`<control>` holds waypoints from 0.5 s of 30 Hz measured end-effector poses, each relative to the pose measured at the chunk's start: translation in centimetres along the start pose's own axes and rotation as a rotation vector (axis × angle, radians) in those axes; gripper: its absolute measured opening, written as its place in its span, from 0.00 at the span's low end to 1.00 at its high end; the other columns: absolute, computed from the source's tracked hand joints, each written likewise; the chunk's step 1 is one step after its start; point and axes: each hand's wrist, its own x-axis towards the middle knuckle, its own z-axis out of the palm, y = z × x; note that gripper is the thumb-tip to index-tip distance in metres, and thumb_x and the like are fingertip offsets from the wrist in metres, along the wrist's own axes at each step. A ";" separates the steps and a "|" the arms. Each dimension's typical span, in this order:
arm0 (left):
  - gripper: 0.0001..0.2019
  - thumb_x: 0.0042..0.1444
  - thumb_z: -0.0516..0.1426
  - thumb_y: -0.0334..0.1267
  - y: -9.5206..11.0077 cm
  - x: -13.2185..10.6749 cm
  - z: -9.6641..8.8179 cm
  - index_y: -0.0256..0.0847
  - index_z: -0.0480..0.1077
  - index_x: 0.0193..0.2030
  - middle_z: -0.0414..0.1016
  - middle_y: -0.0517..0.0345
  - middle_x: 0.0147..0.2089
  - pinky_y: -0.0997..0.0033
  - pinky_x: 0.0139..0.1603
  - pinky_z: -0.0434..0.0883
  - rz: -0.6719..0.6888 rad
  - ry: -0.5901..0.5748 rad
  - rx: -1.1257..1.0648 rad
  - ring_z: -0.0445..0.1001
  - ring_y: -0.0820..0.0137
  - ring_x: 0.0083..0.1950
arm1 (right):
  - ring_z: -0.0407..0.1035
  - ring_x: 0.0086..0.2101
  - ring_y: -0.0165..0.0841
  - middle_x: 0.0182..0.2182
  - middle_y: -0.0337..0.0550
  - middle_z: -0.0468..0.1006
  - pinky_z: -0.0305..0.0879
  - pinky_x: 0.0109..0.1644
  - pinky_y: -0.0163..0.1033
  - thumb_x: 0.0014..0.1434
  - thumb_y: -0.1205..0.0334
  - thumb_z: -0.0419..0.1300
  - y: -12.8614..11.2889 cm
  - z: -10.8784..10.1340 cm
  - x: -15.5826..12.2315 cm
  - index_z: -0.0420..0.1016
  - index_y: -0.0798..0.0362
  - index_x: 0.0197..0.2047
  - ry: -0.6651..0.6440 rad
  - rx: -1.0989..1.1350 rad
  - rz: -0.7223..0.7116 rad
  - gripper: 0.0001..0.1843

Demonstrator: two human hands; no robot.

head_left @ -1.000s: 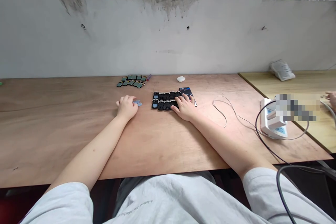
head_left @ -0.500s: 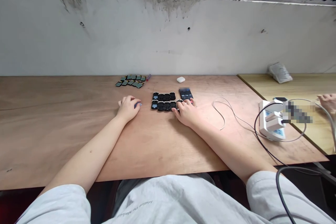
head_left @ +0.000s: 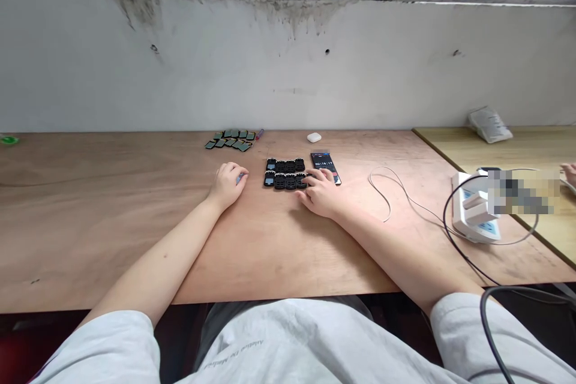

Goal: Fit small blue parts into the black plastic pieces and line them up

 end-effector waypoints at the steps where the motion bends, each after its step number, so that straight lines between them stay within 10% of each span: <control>1: 0.10 0.66 0.54 0.41 0.4 0.0 0.0 0.41 0.75 0.43 0.75 0.47 0.46 0.56 0.54 0.70 -0.009 0.040 -0.050 0.73 0.58 0.49 | 0.66 0.63 0.49 0.49 0.49 0.84 0.57 0.68 0.59 0.73 0.53 0.57 0.0 0.0 0.0 0.83 0.50 0.30 -0.015 0.059 -0.064 0.23; 5: 0.11 0.66 0.54 0.45 2.4 -0.4 0.3 0.41 0.72 0.45 0.75 0.52 0.42 0.64 0.44 0.72 -0.176 0.103 -0.266 0.73 0.65 0.40 | 0.71 0.59 0.43 0.58 0.51 0.79 0.67 0.62 0.50 0.73 0.53 0.58 -0.2 -0.3 -0.1 0.83 0.51 0.45 -0.157 0.262 -0.290 0.15; 15: 0.17 0.58 0.64 0.55 7.8 -1.4 0.2 0.41 0.77 0.38 0.79 0.57 0.32 0.69 0.34 0.71 -0.189 -0.371 -0.651 0.73 0.69 0.32 | 0.73 0.47 0.43 0.50 0.54 0.78 0.70 0.52 0.47 0.67 0.47 0.63 -0.4 -0.1 0.1 0.80 0.52 0.55 -0.256 0.318 -0.301 0.21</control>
